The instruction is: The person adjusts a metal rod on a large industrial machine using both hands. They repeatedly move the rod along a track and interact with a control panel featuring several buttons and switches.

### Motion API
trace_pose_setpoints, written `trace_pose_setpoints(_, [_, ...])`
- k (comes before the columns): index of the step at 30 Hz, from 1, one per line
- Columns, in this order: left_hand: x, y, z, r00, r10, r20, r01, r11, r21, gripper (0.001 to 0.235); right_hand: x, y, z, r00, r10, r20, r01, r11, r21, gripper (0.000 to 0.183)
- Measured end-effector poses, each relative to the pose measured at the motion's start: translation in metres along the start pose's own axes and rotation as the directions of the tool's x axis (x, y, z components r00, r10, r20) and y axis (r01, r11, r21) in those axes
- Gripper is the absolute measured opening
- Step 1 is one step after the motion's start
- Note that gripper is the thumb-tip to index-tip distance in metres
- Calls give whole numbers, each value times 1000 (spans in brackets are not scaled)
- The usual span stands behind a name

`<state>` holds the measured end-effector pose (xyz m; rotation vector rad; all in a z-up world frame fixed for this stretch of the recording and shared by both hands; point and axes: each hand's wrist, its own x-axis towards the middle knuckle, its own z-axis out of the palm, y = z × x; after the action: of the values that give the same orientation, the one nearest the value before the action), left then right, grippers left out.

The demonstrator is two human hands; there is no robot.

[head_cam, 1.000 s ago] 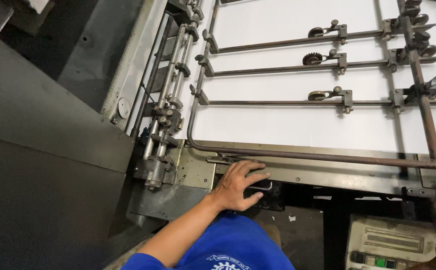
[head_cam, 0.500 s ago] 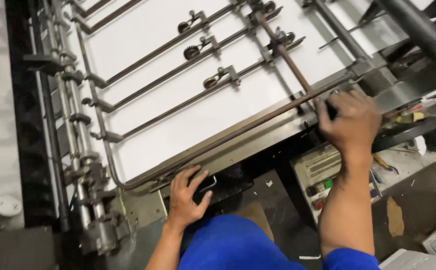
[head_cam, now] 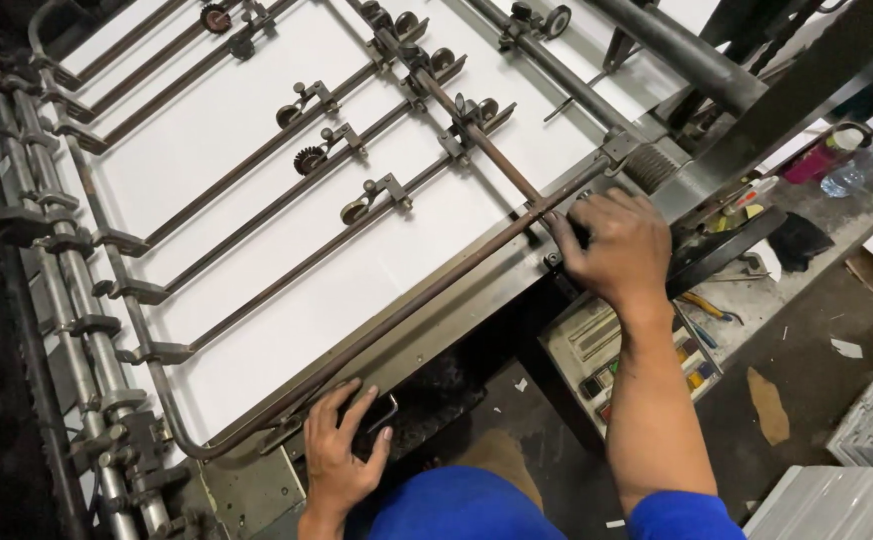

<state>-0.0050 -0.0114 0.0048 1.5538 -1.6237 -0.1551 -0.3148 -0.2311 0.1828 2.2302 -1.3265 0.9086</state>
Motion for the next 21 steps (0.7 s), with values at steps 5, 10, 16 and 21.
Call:
trace_pose_setpoints(5, [-2, -2, 1, 1000, 2, -5, -2, 1000, 0, 56, 1, -3, -2, 998, 43, 49, -43, 999, 1, 24])
trace_pose_setpoints(10, [-6, -8, 5, 1000, -17, 23, 16, 1000, 12, 56, -6, 7, 9, 999, 27, 21, -26, 999, -27, 23])
trace_pose_setpoints(16, [-6, -6, 5, 999, -24, 24, 23, 1000, 17, 56, -3, 3, 5, 998, 43, 51, -43, 999, -12, 24])
trace_pose_setpoints(21, [-3, -2, 2, 1000, -18, 10, 18, 1000, 6, 56, 2, -4, -4, 999, 25, 43, -25, 1000, -3, 23])
